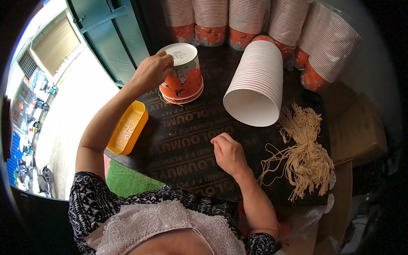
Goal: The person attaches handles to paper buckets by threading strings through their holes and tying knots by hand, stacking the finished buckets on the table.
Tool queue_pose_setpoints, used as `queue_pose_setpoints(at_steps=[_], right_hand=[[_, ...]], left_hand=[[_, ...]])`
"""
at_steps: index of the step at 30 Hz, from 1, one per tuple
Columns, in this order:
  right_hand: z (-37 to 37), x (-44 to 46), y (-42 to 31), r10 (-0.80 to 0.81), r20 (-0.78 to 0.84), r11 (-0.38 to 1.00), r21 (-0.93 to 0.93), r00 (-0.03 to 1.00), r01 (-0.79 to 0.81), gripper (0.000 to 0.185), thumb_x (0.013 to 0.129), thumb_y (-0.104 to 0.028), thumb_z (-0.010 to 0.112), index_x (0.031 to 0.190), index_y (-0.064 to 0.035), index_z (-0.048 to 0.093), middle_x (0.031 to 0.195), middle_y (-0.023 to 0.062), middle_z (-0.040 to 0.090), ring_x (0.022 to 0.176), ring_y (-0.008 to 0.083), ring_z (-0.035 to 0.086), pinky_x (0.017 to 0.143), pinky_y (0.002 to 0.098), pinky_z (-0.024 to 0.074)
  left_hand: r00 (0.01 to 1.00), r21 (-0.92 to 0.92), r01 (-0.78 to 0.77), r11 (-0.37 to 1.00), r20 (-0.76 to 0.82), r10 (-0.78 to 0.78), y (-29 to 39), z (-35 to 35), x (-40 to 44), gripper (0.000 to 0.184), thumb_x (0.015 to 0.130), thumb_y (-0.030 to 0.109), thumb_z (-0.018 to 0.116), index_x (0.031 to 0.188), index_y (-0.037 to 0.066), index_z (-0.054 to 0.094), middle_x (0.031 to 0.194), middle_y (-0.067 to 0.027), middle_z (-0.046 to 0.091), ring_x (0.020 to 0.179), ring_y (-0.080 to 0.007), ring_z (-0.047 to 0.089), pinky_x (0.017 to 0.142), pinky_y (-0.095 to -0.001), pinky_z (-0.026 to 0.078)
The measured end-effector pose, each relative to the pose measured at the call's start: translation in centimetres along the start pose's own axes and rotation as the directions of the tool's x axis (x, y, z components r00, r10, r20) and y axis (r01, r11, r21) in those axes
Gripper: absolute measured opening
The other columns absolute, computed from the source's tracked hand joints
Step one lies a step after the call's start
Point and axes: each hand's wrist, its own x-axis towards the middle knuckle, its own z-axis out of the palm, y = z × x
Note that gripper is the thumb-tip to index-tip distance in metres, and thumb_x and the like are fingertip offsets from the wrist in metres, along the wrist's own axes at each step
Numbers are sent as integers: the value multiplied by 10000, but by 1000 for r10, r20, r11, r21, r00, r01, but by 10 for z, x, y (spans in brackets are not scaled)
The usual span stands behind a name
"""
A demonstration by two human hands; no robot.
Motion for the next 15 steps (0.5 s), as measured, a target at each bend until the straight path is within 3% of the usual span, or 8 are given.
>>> queue_pose_setpoints(at_steps=[15], right_hand=[[1, 0, 1, -10, 0, 1000, -12, 1000, 10, 77, 909, -12, 583, 929, 18, 651, 949, 159, 662, 820, 337, 678, 712, 392, 558]], left_hand=[[1000, 20, -9, 1000, 2, 9, 0, 2, 1, 82, 852, 65, 650, 899, -1, 659, 953, -161, 654, 769, -331, 669, 705, -425, 525]])
